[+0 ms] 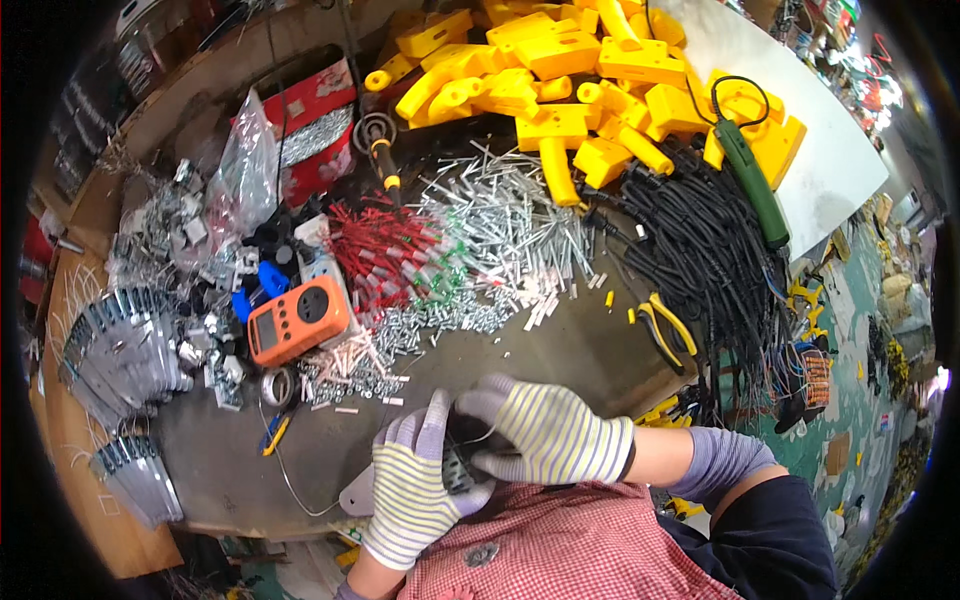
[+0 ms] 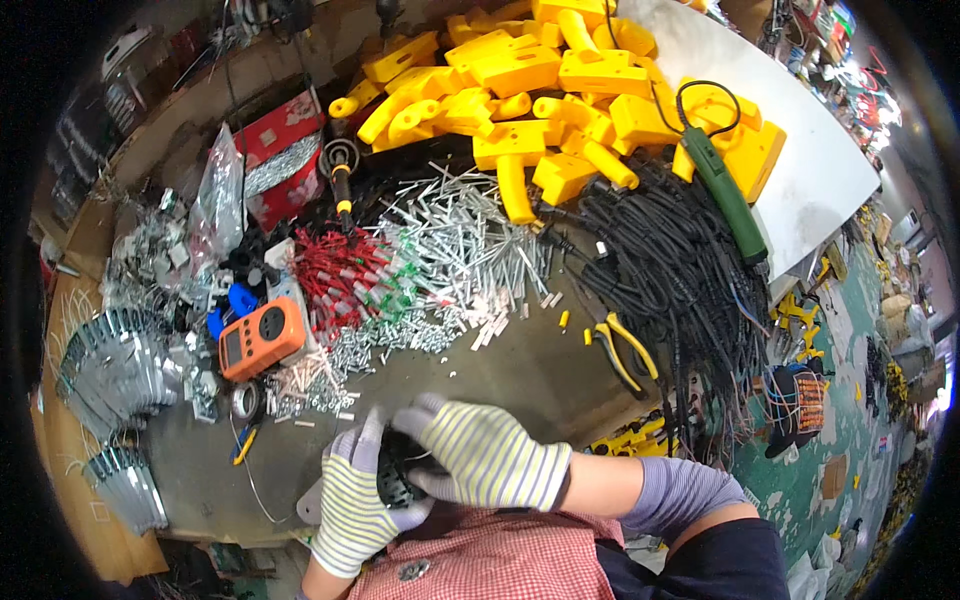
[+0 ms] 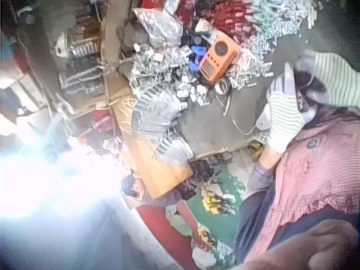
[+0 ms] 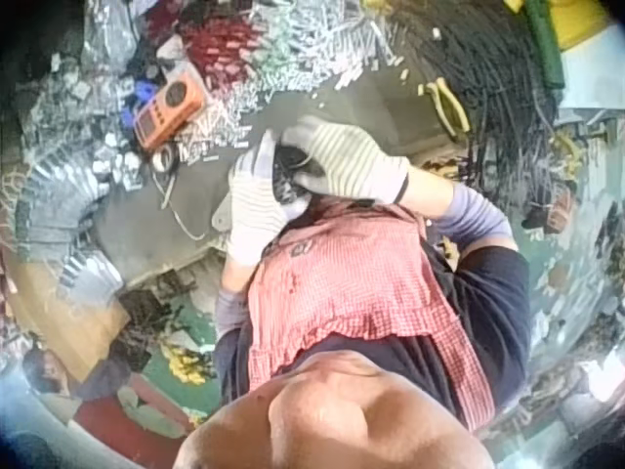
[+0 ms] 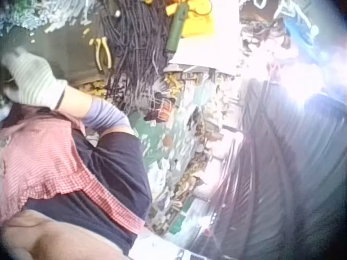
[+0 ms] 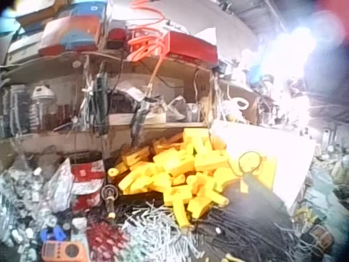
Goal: The worker assembles a device into a yellow plastic housing, involving soldering wires and using tools.
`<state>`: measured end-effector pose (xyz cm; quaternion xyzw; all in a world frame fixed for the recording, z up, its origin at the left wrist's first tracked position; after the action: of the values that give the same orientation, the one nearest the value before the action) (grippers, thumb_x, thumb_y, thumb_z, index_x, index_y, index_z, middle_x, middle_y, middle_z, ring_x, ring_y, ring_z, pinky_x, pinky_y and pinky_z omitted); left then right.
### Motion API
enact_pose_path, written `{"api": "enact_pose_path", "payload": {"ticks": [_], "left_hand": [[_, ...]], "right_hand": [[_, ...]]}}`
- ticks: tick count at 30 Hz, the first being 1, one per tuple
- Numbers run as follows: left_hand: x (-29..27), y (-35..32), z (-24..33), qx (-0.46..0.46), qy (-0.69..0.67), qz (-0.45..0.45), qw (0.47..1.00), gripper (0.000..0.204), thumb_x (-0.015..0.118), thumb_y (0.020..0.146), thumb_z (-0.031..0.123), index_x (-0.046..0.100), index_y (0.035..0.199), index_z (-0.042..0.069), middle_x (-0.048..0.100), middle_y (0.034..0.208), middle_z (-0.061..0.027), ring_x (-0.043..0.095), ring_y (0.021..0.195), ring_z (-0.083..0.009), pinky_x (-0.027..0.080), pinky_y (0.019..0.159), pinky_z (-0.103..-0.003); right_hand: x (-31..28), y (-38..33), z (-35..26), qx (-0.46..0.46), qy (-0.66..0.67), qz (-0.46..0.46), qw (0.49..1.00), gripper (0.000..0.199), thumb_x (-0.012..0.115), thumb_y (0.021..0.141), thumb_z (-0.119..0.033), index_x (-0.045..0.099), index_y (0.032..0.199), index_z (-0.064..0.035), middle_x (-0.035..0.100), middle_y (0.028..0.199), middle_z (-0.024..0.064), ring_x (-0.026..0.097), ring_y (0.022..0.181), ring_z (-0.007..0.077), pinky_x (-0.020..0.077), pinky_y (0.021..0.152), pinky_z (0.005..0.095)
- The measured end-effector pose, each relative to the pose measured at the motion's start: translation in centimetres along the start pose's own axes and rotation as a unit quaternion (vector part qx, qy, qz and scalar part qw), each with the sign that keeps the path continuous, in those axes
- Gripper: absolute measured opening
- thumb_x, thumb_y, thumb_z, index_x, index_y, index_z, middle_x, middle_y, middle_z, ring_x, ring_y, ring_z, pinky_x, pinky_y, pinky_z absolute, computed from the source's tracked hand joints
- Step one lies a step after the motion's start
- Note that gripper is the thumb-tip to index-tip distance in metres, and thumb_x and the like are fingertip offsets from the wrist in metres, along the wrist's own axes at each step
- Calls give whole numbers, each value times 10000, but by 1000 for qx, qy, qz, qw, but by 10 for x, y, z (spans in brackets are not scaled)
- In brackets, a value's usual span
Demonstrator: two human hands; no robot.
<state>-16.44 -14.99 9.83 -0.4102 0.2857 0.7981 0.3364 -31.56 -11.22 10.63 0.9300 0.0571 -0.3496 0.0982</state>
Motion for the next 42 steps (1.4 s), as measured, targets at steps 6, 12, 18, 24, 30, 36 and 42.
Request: {"api": "enact_pose_path", "payload": {"ticks": [6,12,18,24,30,36,42], "left_hand": [[-1,7,2,31,-27,8,999,699,819,614,428,590,1192,109,559,1203,-158,546,1097,-361,424,937,-523],[-5,13,6,16,-18,12,1000,565,842,565,389,616,997,103,577,1170,-156,559,1053,-366,435,909,-513],[-3,12,7,19,-24,-16,999,631,872,632,385,627,1146,113,566,1229,-114,554,1133,-312,431,954,-509],[-15,13,17,-2,-56,16,998,775,849,598,277,568,1297,95,565,1214,-164,539,1127,-371,426,969,-505],[-13,14,16,-21,-61,-2,998,850,874,544,261,553,1311,86,554,1231,-166,520,1143,-369,412,988,-497],[-14,12,19,-13,-61,12,998,859,884,524,259,556,1300,88,558,1219,-162,526,1127,-366,415,980,-493],[-13,13,17,-10,-58,19,998,866,890,519,268,555,1298,90,560,1214,-166,529,1121,-368,414,984,-496]], "right_hand": [[6,-11,-2,-111,-301,-74,944,89,581,843,-215,632,896,-165,588,812,26,638,687,198,484,515,336],[-87,27,46,-175,-494,-8,852,139,585,816,-205,660,901,-124,619,756,26,652,710,226,509,579,387],[-276,87,107,116,-460,309,824,283,698,820,-127,648,1097,-96,676,1006,137,664,941,334,535,830,428],[-314,153,125,51,-537,305,785,324,676,797,-59,644,1118,-88,654,1087,148,625,1055,334,505,939,422],[-328,194,115,60,-577,346,738,304,665,812,-87,652,1115,-115,662,1093,131,623,1062,329,514,904,436],[-392,173,133,288,-606,379,637,284,597,879,-195,623,1154,-129,699,1105,127,667,1046,315,537,821,450],[-407,151,134,167,-568,412,692,299,603,909,-242,609,1179,-115,722,1034,154,705,965,341,555,802,482]]}}
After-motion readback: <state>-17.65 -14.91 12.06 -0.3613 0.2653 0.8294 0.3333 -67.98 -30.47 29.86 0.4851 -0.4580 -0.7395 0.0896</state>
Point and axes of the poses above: each hand's wrist, its own y-axis towards the middle knuckle, its own x-axis out of the palm, z = x × y, the point moved 6 cm from there along y, towards the middle knuckle
